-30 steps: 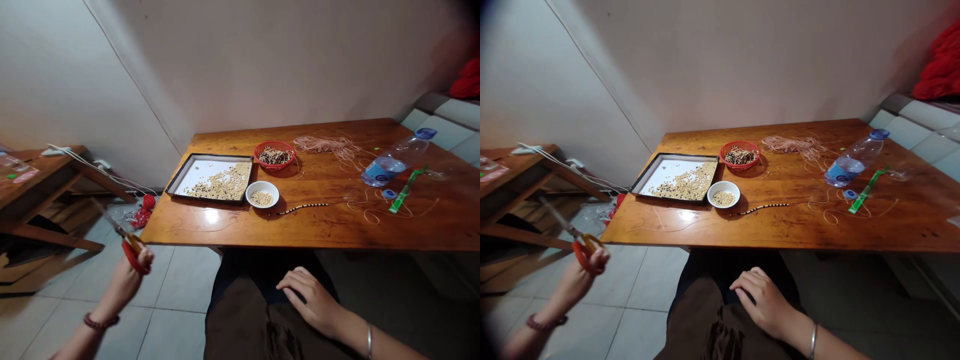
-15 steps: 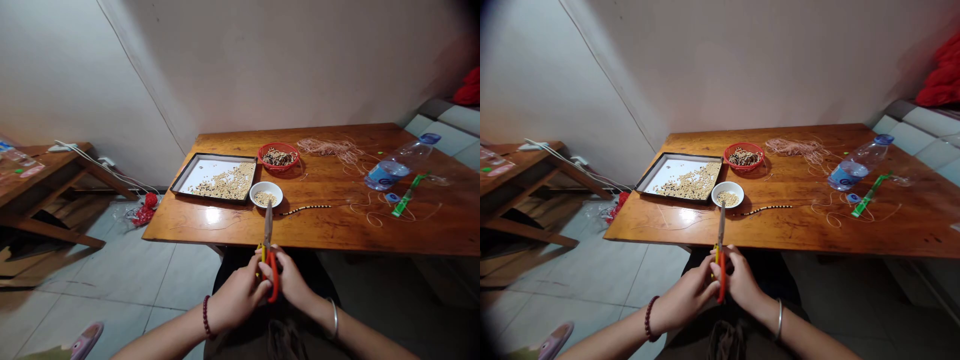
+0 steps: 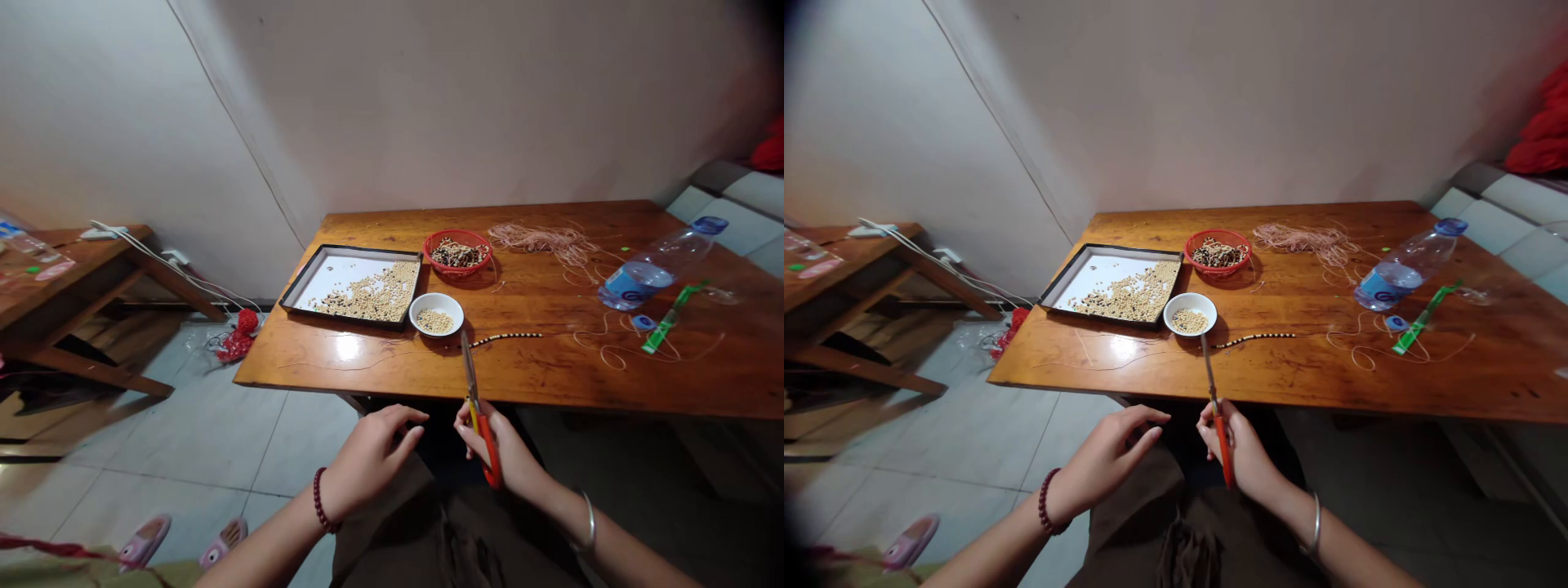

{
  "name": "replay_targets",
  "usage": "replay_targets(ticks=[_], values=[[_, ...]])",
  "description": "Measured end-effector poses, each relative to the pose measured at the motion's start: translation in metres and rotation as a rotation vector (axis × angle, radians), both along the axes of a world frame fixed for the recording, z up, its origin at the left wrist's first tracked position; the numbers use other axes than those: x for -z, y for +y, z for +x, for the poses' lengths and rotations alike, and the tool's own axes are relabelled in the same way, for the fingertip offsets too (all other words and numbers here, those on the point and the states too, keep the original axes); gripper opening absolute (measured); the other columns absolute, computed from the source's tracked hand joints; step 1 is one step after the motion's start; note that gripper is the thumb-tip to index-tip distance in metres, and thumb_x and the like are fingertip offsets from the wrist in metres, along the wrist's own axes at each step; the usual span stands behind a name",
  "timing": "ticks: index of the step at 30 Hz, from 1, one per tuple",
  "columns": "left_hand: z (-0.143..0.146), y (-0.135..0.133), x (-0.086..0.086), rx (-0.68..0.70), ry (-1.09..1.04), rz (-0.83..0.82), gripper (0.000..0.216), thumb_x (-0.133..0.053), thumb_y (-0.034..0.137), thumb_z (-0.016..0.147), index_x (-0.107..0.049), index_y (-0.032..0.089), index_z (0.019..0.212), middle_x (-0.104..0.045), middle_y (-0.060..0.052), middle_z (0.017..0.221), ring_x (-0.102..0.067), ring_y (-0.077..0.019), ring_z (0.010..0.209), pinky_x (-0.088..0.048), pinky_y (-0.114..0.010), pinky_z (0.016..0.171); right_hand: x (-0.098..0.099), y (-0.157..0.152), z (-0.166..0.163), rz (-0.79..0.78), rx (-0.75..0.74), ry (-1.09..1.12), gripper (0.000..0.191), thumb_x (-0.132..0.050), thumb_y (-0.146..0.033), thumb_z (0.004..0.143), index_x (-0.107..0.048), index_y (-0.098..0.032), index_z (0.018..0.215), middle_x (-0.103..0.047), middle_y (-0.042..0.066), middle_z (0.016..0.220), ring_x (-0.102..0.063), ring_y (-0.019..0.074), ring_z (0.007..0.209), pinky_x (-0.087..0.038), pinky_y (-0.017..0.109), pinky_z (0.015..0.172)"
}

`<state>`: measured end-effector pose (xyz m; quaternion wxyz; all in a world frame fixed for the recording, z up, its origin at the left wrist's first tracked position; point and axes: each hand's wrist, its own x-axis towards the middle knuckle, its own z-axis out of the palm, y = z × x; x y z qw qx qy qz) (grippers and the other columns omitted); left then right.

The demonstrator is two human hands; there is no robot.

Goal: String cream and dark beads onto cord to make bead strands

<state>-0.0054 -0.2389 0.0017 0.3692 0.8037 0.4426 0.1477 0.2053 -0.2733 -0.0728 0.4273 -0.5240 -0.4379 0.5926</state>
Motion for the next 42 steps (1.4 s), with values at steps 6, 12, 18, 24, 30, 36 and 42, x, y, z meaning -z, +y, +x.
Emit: replay_targets(ticks=[6,12,18,24,30,36,42], values=[[-0.008,0.025,0.015,-0.102,0.253,0.375,0.022,-0.044,0.028,0.092,-0.061,0.021,0.104,-0.065,-0.006,0.100,-0.060,-0.0180,0.091,-0.049,-0.029,0.078,0.003,-0.007,-0.012,-0.043,-0.121,-0.072,0.032,-0.070,-0.041,0.072,-0.047,-0.019,0.080,-0.047,-0.003,0.072,-0.044,0.0098,0.062,-0.038,0.021,0.057],[0.001,0.076,0.027,-0.137,0.389,0.591,0.021,-0.048,0.028,0.091,-0.060,0.020,0.106,-0.062,-0.007,0.103,-0.057,-0.0205,0.093,-0.047,-0.033,0.081,-0.007,-0.017,-0.009,-0.209,-0.262,0.148,0.037,-0.058,-0.055,0.079,-0.048,-0.020,0.084,-0.040,-0.004,0.069,-0.037,0.0090,0.059,-0.035,0.021,0.057],[0.029,0.103,0.041,0.023,0.440,0.634,0.019,-0.047,0.028,0.091,-0.062,0.020,0.099,-0.060,-0.007,0.088,-0.055,-0.0219,0.087,-0.045,-0.032,0.071,-0.002,-0.020,0.002,-0.493,-0.213,0.504,0.039,-0.053,-0.056,0.082,-0.050,-0.017,0.087,-0.040,-0.003,0.068,-0.039,0.0076,0.055,-0.036,0.021,0.055],[0.043,0.116,0.043,0.157,0.562,0.657,0.011,-0.046,0.013,0.089,-0.057,0.014,0.092,-0.058,-0.009,0.087,-0.053,-0.0205,0.081,-0.044,-0.031,0.068,-0.020,-0.011,0.014,-0.526,-0.168,0.455,0.043,-0.054,-0.060,0.079,-0.051,-0.017,0.085,-0.043,-0.003,0.065,-0.042,0.0071,0.049,-0.038,0.020,0.048],[0.041,0.117,0.046,0.180,0.500,0.693,0.010,-0.043,0.014,0.089,-0.053,0.013,0.089,-0.058,-0.010,0.085,-0.055,-0.0216,0.081,-0.046,-0.033,0.072,-0.033,-0.001,0.024,-0.680,-0.165,0.344,0.046,-0.048,-0.064,0.081,-0.053,-0.018,0.085,-0.043,-0.003,0.065,-0.044,0.0078,0.048,-0.042,0.020,0.044],[0.034,0.107,0.045,0.147,0.298,0.567,0.011,-0.043,0.017,0.089,-0.052,0.014,0.094,-0.062,-0.007,0.080,-0.058,-0.0179,0.072,-0.045,-0.029,0.066,-0.033,0.010,0.021,-0.690,-0.173,0.290,0.048,-0.050,-0.065,0.079,-0.053,-0.018,0.086,-0.043,-0.003,0.063,-0.045,0.0080,0.050,-0.045,0.020,0.045],[0.027,0.098,0.042,0.136,0.082,0.427,0.019,-0.045,0.020,0.091,-0.057,0.017,0.105,-0.066,-0.007,0.093,-0.062,-0.0170,0.083,-0.047,-0.028,0.074,-0.032,0.024,0.012,-0.650,-0.181,0.301,0.049,-0.046,-0.066,0.081,-0.052,-0.017,0.081,-0.045,-0.003,0.063,-0.044,0.0075,0.047,-0.045,0.020,0.043]])
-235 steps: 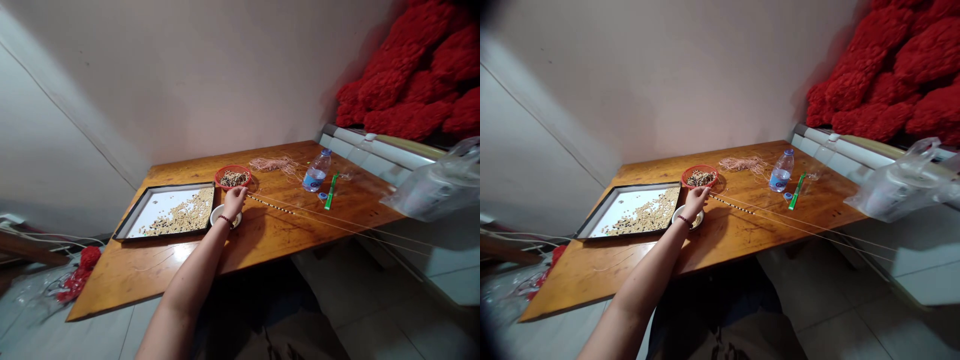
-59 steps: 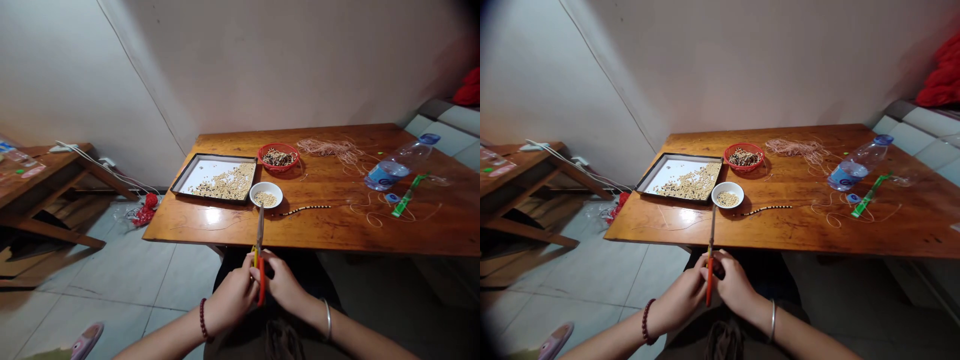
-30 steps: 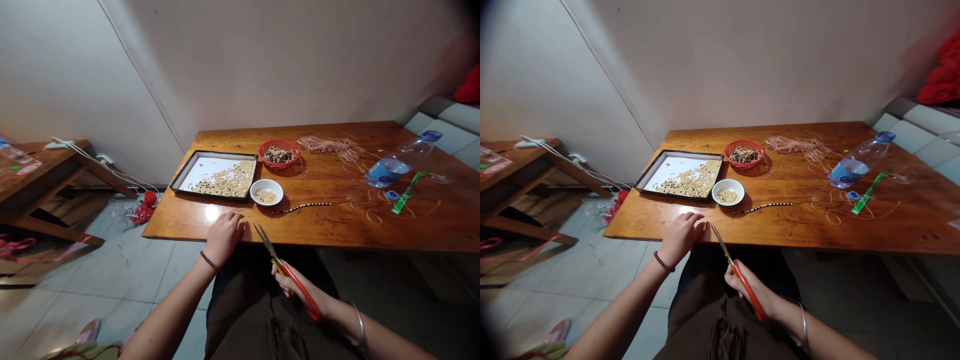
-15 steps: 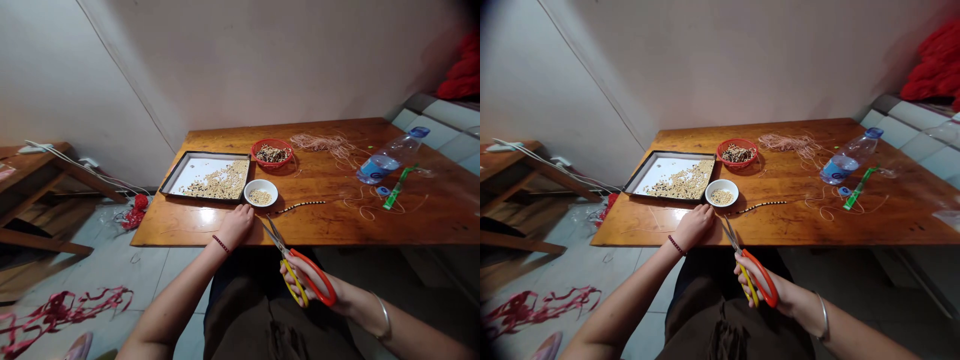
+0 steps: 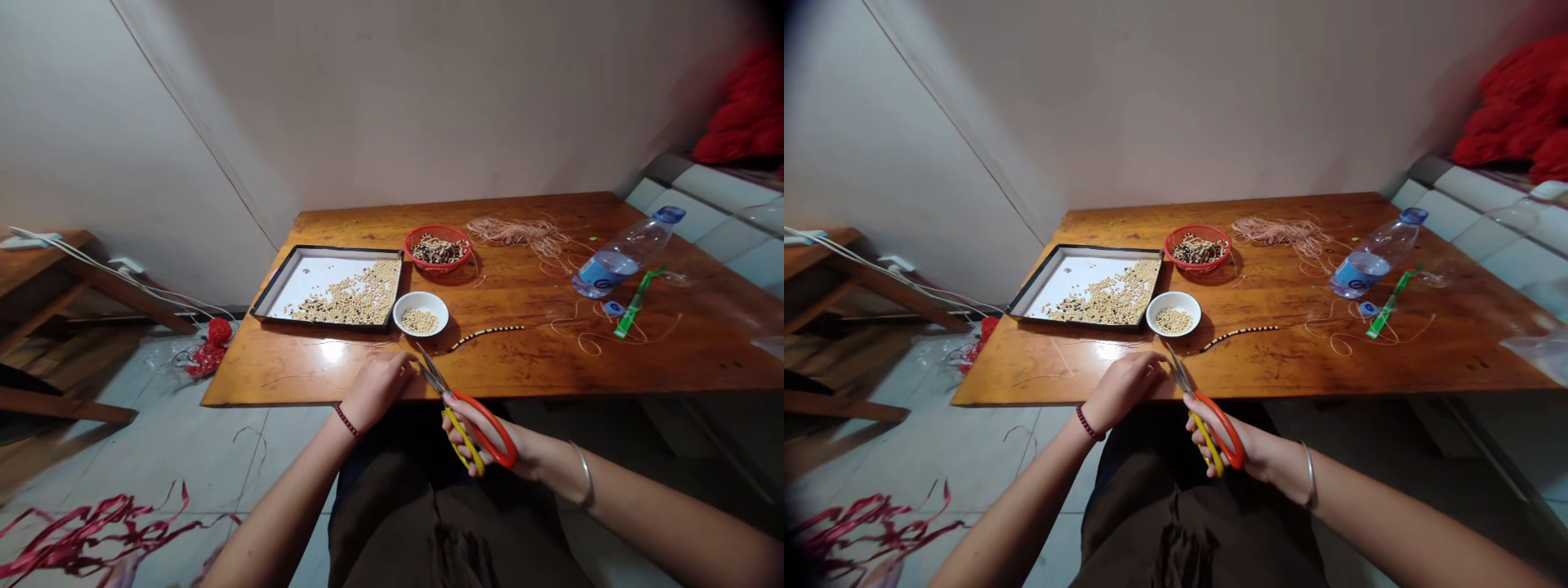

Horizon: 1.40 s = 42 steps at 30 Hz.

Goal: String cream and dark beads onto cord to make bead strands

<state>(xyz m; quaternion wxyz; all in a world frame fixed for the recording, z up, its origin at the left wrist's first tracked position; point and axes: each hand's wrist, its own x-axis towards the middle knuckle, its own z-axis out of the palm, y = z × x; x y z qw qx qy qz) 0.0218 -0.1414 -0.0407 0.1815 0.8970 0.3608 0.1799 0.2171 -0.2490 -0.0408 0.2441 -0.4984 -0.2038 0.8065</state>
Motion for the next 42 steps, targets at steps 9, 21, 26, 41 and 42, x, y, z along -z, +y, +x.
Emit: replay_targets(ticks=[9,21,26,41,42], values=[[0.002,-0.011,0.005,-0.118,-0.023,0.015,0.021,-0.043,0.024,0.093,-0.063,0.018,0.089,-0.062,-0.006,0.085,-0.058,-0.0146,0.077,-0.044,-0.025,0.071,0.007,0.005,-0.001,0.005,-0.001,0.021,0.048,-0.046,-0.065,0.081,-0.050,-0.018,0.080,-0.044,-0.004,0.061,-0.042,0.0066,0.044,-0.042,0.019,0.041],[0.004,-0.014,0.008,-0.146,0.110,0.108,0.018,-0.040,0.023,0.092,-0.056,0.019,0.087,-0.057,-0.003,0.083,-0.053,-0.0144,0.075,-0.038,-0.024,0.065,0.022,0.013,0.006,-0.074,-0.055,0.126,0.048,-0.037,-0.065,0.086,-0.042,-0.019,0.073,-0.034,-0.007,0.057,-0.034,0.0047,0.039,-0.029,0.013,0.035],[0.003,-0.014,0.011,-0.152,0.090,0.105,0.016,-0.041,0.024,0.092,-0.056,0.019,0.087,-0.057,-0.003,0.083,-0.053,-0.0150,0.076,-0.039,-0.025,0.067,0.022,0.015,0.008,-0.082,-0.093,0.109,0.050,-0.036,-0.067,0.086,-0.040,-0.019,0.071,-0.032,-0.007,0.055,-0.031,0.0047,0.037,-0.029,0.014,0.033],[0.001,-0.015,0.014,-0.144,0.071,0.105,0.014,-0.042,0.024,0.092,-0.053,0.019,0.084,-0.057,-0.002,0.083,-0.052,-0.0156,0.075,-0.039,-0.026,0.067,0.025,0.016,0.010,-0.058,-0.132,0.064,0.050,-0.033,-0.067,0.086,-0.037,-0.020,0.071,-0.030,-0.008,0.052,-0.027,0.0046,0.036,-0.029,0.013,0.032],[0.001,-0.015,0.013,-0.141,0.071,0.110,0.014,-0.043,0.023,0.091,-0.053,0.019,0.084,-0.057,-0.002,0.083,-0.052,-0.0156,0.076,-0.039,-0.026,0.067,0.025,0.016,0.011,-0.053,-0.135,0.076,0.051,-0.031,-0.068,0.086,-0.037,-0.020,0.071,-0.031,-0.008,0.052,-0.029,0.0050,0.037,-0.030,0.013,0.033]])
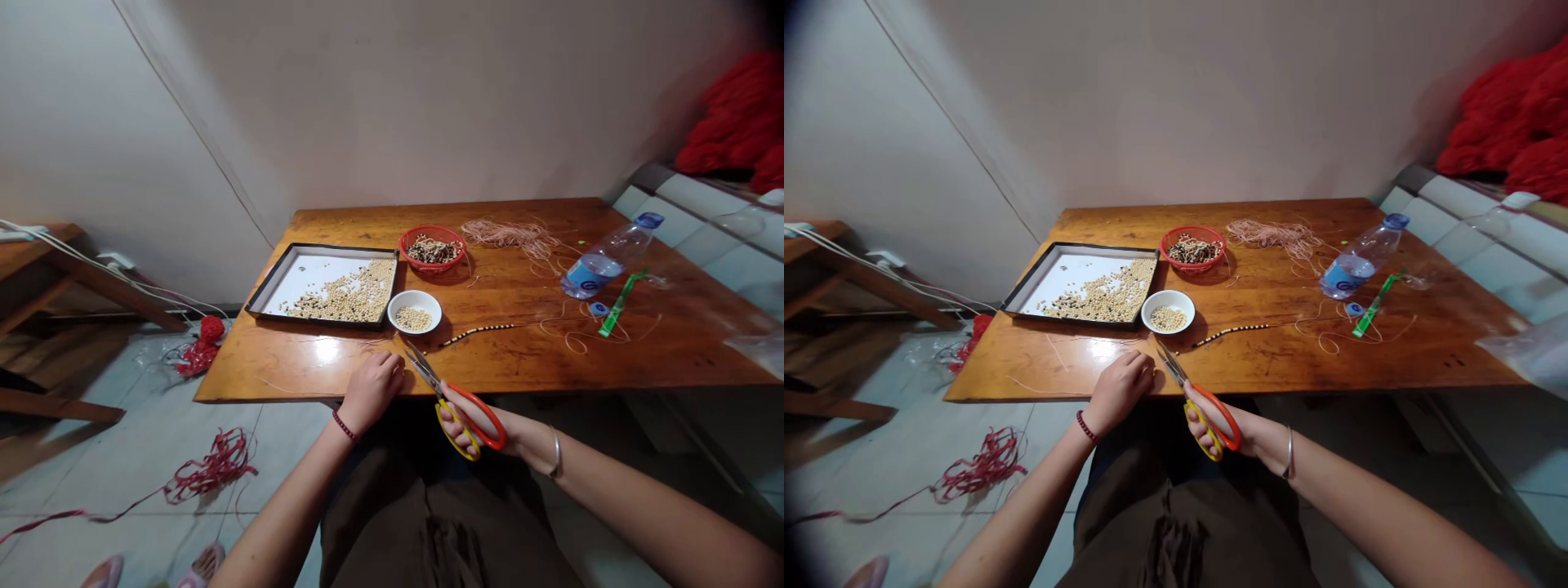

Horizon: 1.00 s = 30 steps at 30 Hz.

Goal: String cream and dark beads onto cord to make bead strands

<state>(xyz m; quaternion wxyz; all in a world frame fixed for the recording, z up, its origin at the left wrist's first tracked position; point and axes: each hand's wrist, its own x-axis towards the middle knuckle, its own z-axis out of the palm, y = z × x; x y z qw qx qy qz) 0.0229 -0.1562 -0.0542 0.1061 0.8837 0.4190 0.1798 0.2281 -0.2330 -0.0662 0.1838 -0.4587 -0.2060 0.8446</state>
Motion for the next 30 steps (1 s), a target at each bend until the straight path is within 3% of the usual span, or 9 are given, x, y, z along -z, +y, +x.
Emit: replay_targets(ticks=[7,17,21,24,27,30], values=[[0.000,-0.001,0.001,0.006,0.019,0.020,0.012,-0.044,0.023,0.091,-0.055,0.020,0.087,-0.057,-0.002,0.083,-0.053,-0.0152,0.076,-0.038,-0.026,0.065,-0.001,0.006,0.002,0.024,-0.078,0.033,0.055,-0.026,-0.071,0.085,-0.037,-0.020,0.069,-0.033,-0.007,0.053,-0.031,0.0063,0.039,-0.034,0.016,0.036],[-0.003,-0.004,0.001,0.029,0.031,0.003,0.013,-0.043,0.023,0.091,-0.054,0.019,0.086,-0.056,-0.002,0.082,-0.052,-0.0153,0.075,-0.039,-0.026,0.066,0.010,0.006,-0.002,0.006,-0.028,0.017,0.058,-0.026,-0.075,0.082,-0.036,-0.020,0.068,-0.027,-0.009,0.051,-0.022,0.0047,0.036,-0.025,0.014,0.032],[-0.004,0.000,0.003,-0.135,-0.024,0.035,0.016,-0.045,0.026,0.091,-0.059,0.019,0.089,-0.058,-0.005,0.086,-0.052,-0.0190,0.084,-0.041,-0.030,0.073,0.002,-0.005,-0.003,0.039,-0.005,0.049,0.058,-0.028,-0.074,0.082,-0.041,-0.019,0.071,-0.032,-0.007,0.054,-0.029,0.0052,0.039,-0.027,0.016,0.036],[-0.008,0.004,-0.001,-0.357,-0.225,0.060,0.030,-0.045,0.037,0.091,-0.061,0.019,0.109,-0.057,-0.012,0.105,-0.049,-0.0247,0.101,-0.041,-0.036,0.085,-0.018,-0.018,-0.011,0.153,-0.023,0.073,0.060,-0.033,-0.074,0.081,-0.049,-0.016,0.082,-0.039,-0.005,0.061,-0.037,0.0064,0.046,-0.034,0.019,0.044],[-0.020,-0.004,-0.015,-0.408,-0.699,-0.164,0.054,-0.035,0.053,0.092,-0.046,0.019,0.132,-0.053,-0.014,0.121,-0.047,-0.0257,0.111,-0.039,-0.041,0.093,-0.038,-0.023,-0.031,0.363,-0.035,0.066,0.059,-0.037,-0.072,0.081,-0.052,-0.016,0.088,-0.042,-0.003,0.065,-0.039,0.0076,0.052,-0.036,0.022,0.051],[-0.039,-0.030,-0.033,-0.237,-1.216,-0.794,0.070,-0.016,0.066,0.089,-0.041,0.021,0.136,-0.059,-0.013,0.118,-0.055,-0.0240,0.105,-0.043,-0.041,0.089,-0.040,-0.014,-0.064,0.349,-0.247,0.342,0.063,-0.033,-0.078,0.078,-0.049,-0.017,0.083,-0.039,-0.003,0.063,-0.036,0.0084,0.050,-0.035,0.023,0.049]])
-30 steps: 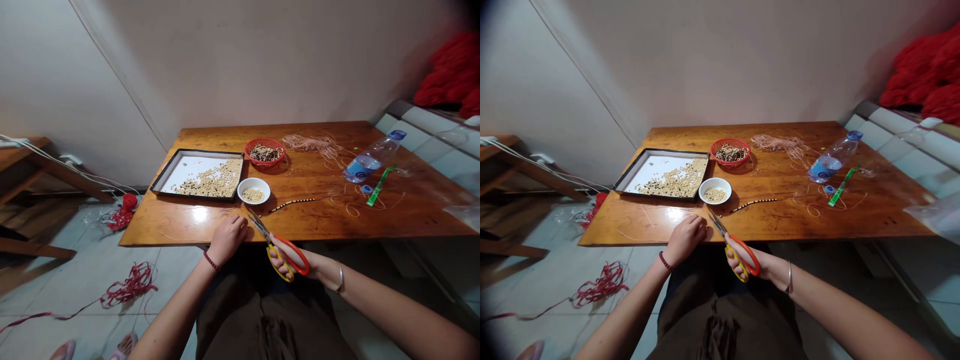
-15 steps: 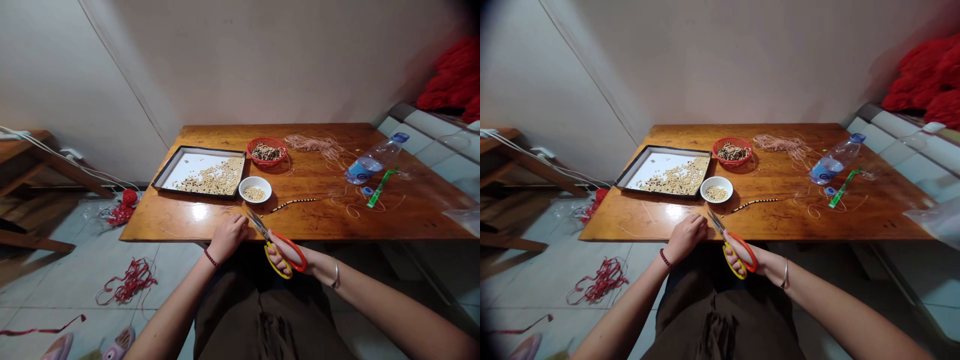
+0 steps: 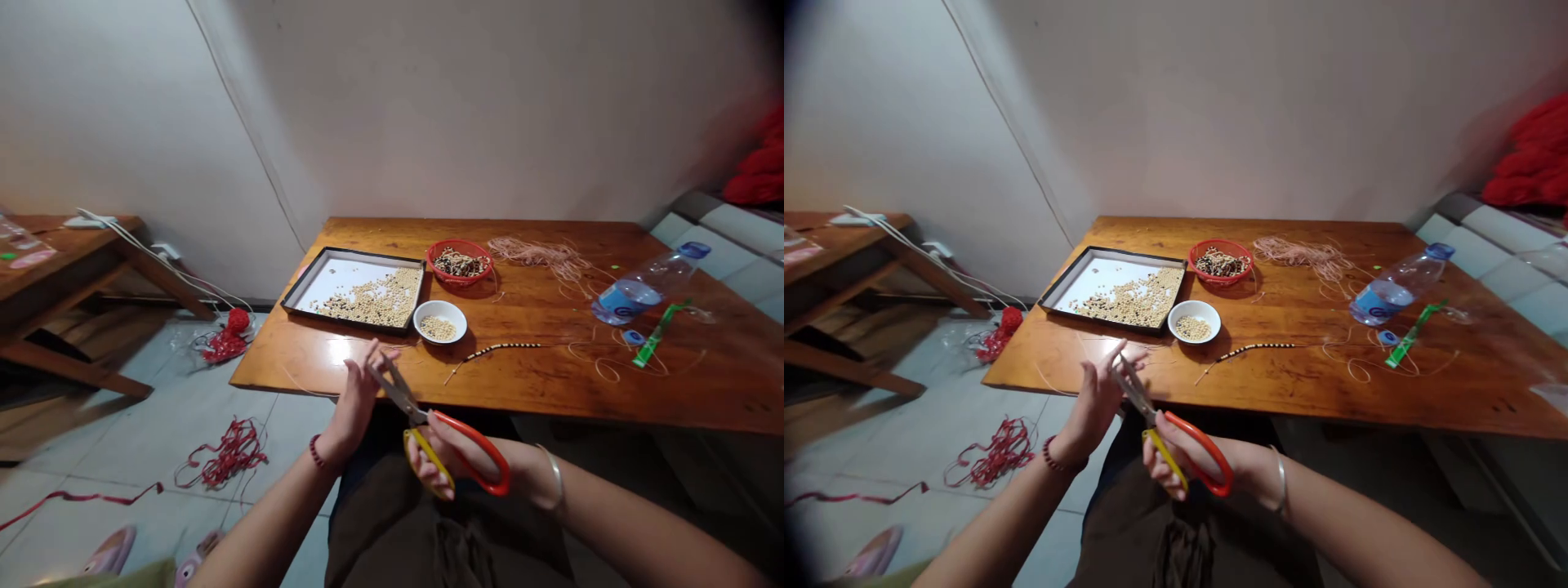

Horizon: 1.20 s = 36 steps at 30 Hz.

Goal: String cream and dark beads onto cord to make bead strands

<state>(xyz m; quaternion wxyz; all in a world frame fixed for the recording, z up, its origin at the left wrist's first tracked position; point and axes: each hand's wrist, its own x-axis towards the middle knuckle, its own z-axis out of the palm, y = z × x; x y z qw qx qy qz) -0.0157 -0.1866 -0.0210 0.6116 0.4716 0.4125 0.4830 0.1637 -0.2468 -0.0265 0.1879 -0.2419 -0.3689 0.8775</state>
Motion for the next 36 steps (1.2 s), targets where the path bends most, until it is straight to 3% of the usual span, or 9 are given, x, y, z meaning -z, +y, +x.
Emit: replay_targets(ticks=[4,7,11,16,20,25,30,34,36], values=[[-0.034,-0.035,-0.015,0.107,-0.456,-0.342,0.050,-0.045,0.057,0.087,-0.064,0.018,0.110,-0.069,-0.008,0.090,-0.063,-0.0195,0.085,-0.047,-0.035,0.084,0.021,0.022,-0.048,-0.148,-0.400,0.219,0.066,-0.019,-0.080,0.077,-0.043,-0.018,0.077,-0.033,-0.006,0.056,-0.028,0.0070,0.043,-0.026,0.021,0.041],[-0.071,-0.049,-0.016,-0.009,-0.492,-0.336,0.037,-0.049,0.048,0.088,-0.070,0.018,0.085,-0.071,-0.005,0.087,-0.064,-0.0191,0.085,-0.048,-0.035,0.086,0.025,0.039,-0.067,0.058,-0.526,0.098,0.060,-0.027,-0.077,0.079,-0.042,-0.019,0.072,-0.030,-0.008,0.050,-0.025,0.0065,0.040,-0.021,0.021,0.039],[-0.120,-0.072,-0.015,-0.047,-0.070,-0.172,0.044,-0.042,0.053,0.088,-0.070,0.021,0.101,-0.067,-0.009,0.111,-0.055,-0.0290,0.113,-0.040,-0.047,0.099,-0.001,0.065,-0.069,0.751,-0.602,-0.401,0.047,-0.062,-0.062,0.071,-0.054,-0.016,0.065,-0.045,-0.003,0.055,-0.038,0.0075,0.048,-0.029,0.022,0.046],[-0.129,-0.111,-0.005,0.079,1.055,0.220,0.049,-0.062,0.050,0.077,-0.059,0.028,0.121,-0.059,-0.008,0.126,-0.048,-0.0315,0.121,-0.030,-0.050,0.107,-0.048,0.076,-0.087,1.522,-0.581,-0.917,0.033,-0.069,-0.045,0.067,-0.064,-0.013,0.060,-0.061,0.009,0.058,-0.057,0.0189,0.058,-0.037,0.027,0.054],[-0.116,-0.126,0.010,0.031,1.357,0.268,0.033,-0.039,0.042,0.092,-0.057,0.023,0.112,-0.069,-0.008,0.096,-0.066,-0.0240,0.082,-0.050,-0.033,0.070,-0.088,0.072,-0.116,1.761,-0.668,-0.828,0.019,-0.073,-0.028,0.061,-0.069,-0.011,0.069,-0.068,0.013,0.067,-0.063,0.0245,0.067,-0.043,0.030,0.059],[-0.100,-0.135,0.014,-0.128,1.158,0.318,0.028,-0.035,0.039,0.092,-0.053,0.021,0.104,-0.063,-0.005,0.076,-0.060,-0.0197,0.063,-0.046,-0.029,0.056,-0.119,0.082,-0.154,1.739,-0.659,-0.655,0.027,-0.082,-0.025,0.050,-0.058,-0.013,0.044,-0.051,-0.001,0.040,-0.060,0.0185,0.053,-0.042,0.029,0.058],[-0.072,-0.136,0.024,-0.401,0.646,0.063,0.039,-0.029,0.048,0.093,-0.048,0.021,0.072,-0.045,0.000,0.053,-0.043,-0.0153,0.047,-0.038,-0.029,0.045,-0.148,0.128,-0.179,1.608,-0.402,-0.088,0.039,-0.058,-0.046,0.074,-0.064,-0.008,0.069,-0.051,-0.008,0.056,-0.054,0.0039,0.058,-0.043,0.026,0.068],[-0.065,-0.126,0.022,-0.762,0.226,-0.063,0.041,-0.029,0.058,0.089,-0.046,0.024,0.074,-0.034,0.003,0.044,-0.036,-0.0142,0.037,-0.037,-0.030,0.038,-0.165,0.139,-0.158,1.324,0.437,0.289,0.046,-0.018,-0.036,0.092,-0.051,-0.005,0.101,-0.046,-0.004,0.079,-0.053,0.0029,0.079,-0.036,0.033,0.077],[-0.063,-0.121,0.016,-0.911,0.169,0.006,0.037,-0.031,0.056,0.089,-0.043,0.024,0.076,-0.032,0.004,0.045,-0.037,-0.0140,0.038,-0.042,-0.032,0.040,-0.160,0.121,-0.140,1.116,0.695,0.250,0.034,-0.024,-0.034,0.094,-0.048,-0.010,0.099,-0.042,-0.005,0.076,-0.052,0.0030,0.074,-0.037,0.027,0.073]])
